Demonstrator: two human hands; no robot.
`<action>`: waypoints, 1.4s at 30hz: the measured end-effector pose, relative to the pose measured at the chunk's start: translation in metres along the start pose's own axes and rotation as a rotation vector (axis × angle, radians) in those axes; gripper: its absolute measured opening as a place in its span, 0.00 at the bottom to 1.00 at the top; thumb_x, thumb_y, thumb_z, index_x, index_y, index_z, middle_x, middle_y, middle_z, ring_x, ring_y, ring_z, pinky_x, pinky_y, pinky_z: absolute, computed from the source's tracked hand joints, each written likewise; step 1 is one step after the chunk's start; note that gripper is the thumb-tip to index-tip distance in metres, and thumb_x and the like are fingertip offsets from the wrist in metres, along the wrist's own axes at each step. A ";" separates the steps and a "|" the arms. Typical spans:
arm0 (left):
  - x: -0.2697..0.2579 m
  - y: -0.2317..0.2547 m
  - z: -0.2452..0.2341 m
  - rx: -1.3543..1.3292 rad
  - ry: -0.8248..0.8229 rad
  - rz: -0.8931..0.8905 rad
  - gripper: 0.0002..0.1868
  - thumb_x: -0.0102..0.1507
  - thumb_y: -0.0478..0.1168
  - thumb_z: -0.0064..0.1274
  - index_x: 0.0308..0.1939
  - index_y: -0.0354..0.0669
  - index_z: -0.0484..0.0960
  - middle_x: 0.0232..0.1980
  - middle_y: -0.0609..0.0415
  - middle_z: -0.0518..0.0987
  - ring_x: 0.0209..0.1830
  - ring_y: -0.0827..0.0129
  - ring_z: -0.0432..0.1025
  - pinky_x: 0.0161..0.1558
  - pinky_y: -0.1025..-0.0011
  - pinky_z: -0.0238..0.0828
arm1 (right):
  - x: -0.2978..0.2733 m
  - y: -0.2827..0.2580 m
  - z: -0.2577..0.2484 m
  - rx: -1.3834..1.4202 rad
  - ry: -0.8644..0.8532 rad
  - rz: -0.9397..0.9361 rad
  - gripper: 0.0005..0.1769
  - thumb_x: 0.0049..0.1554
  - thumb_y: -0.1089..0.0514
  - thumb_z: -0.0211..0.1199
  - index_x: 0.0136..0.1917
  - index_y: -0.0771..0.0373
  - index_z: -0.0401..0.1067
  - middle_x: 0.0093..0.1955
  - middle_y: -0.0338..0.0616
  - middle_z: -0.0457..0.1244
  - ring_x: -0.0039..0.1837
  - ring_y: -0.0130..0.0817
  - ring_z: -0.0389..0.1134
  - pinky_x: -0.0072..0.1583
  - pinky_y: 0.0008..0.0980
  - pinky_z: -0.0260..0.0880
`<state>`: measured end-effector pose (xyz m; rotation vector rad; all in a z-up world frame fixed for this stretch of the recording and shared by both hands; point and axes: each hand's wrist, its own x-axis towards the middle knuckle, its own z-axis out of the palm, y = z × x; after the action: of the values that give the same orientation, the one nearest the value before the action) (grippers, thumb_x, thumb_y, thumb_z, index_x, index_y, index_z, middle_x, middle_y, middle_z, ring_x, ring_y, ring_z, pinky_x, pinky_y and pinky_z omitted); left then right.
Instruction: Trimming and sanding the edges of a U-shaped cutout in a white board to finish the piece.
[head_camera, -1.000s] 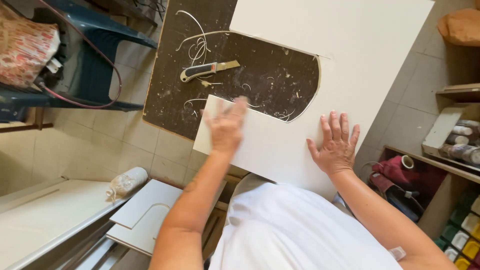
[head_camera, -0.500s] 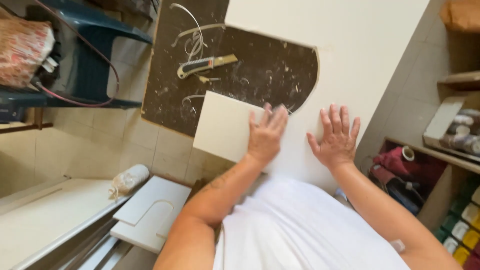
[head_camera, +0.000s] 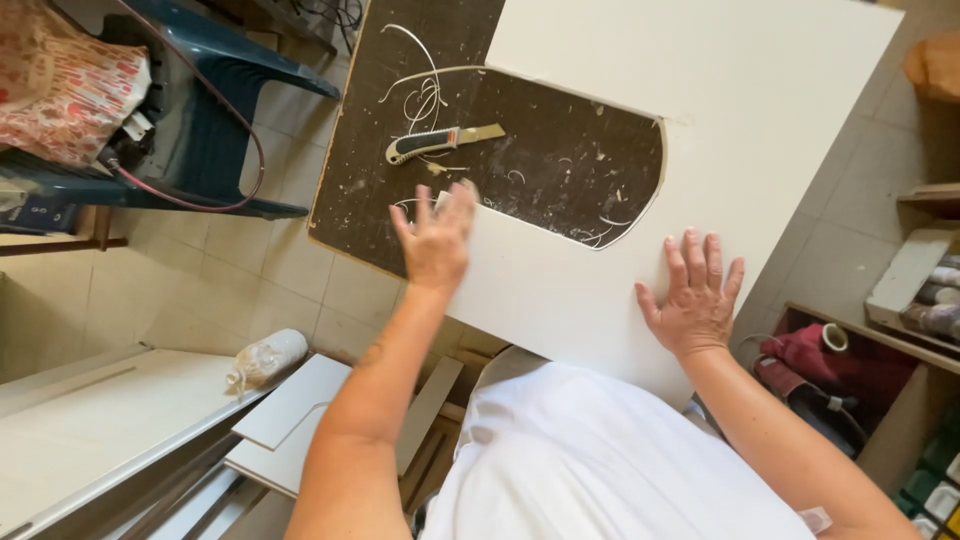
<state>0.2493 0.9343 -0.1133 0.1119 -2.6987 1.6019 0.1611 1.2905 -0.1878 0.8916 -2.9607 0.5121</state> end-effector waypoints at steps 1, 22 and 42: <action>-0.005 0.017 0.029 -0.471 -0.042 -0.105 0.34 0.71 0.56 0.43 0.82 0.61 0.64 0.85 0.64 0.58 0.84 0.48 0.48 0.76 0.33 0.36 | -0.001 -0.001 0.000 0.005 -0.005 0.005 0.44 0.61 0.33 0.54 0.83 0.55 0.56 0.84 0.54 0.48 0.87 0.58 0.40 0.77 0.75 0.36; 0.001 0.045 0.057 -0.915 0.083 -0.259 0.23 0.70 0.40 0.47 0.70 0.56 0.77 0.73 0.58 0.76 0.82 0.47 0.56 0.70 0.21 0.47 | 0.001 0.000 0.000 -0.007 0.018 0.009 0.44 0.60 0.33 0.55 0.83 0.54 0.58 0.84 0.55 0.50 0.87 0.59 0.43 0.77 0.75 0.38; -0.001 0.059 -0.003 -0.971 0.197 -0.080 0.31 0.65 0.34 0.49 0.72 0.65 0.76 0.76 0.61 0.74 0.80 0.49 0.62 0.61 0.26 0.56 | 0.002 0.001 0.001 0.003 -0.014 0.040 0.43 0.60 0.34 0.57 0.82 0.51 0.57 0.86 0.51 0.48 0.88 0.57 0.39 0.78 0.74 0.34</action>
<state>0.2460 0.9657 -0.1637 0.0463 -2.9013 0.1506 0.1594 1.2899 -0.1885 0.8414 -2.9966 0.5133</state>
